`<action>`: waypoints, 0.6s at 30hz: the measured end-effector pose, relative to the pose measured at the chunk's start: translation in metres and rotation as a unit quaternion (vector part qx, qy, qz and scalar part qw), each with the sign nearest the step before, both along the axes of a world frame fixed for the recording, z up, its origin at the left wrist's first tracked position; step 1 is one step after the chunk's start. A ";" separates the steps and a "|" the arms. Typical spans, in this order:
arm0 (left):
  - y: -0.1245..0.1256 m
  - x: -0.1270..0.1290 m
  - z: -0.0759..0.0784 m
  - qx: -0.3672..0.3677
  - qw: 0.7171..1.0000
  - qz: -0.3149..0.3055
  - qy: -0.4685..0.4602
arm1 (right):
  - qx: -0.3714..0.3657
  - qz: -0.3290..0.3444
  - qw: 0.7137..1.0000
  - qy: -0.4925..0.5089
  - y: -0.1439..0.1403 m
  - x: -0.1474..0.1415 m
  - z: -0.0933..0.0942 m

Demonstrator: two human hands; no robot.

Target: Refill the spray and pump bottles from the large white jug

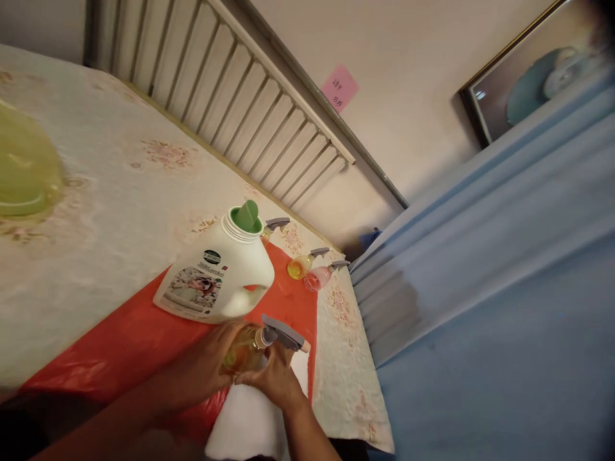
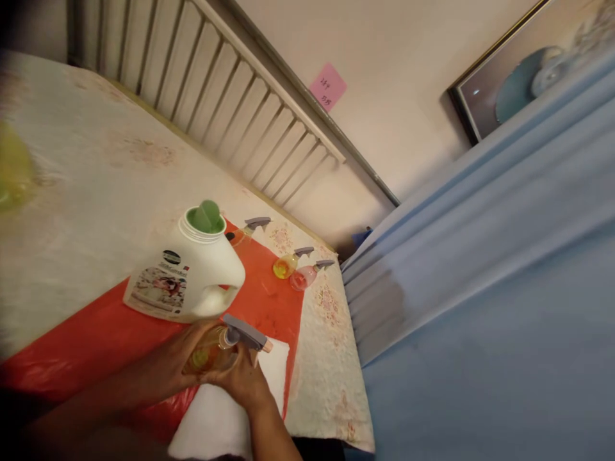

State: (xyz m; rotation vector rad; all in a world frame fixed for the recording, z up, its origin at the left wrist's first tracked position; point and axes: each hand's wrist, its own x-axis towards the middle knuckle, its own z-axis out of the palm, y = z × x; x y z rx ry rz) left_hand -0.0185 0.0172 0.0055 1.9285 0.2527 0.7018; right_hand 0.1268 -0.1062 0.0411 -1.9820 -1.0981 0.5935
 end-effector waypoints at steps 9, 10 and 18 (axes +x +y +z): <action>0.003 0.004 0.005 -0.024 0.999 -0.009 0.040 | 0.064 -0.039 0.996 0.040 -0.007 -0.006 0.008; 0.003 0.005 0.003 -0.032 0.998 -0.004 0.045 | 0.079 -0.039 0.994 0.058 -0.010 -0.001 0.009; 0.002 0.017 -0.002 -0.058 0.993 -0.014 0.097 | 0.169 -0.151 0.974 0.027 -0.018 0.101 -0.002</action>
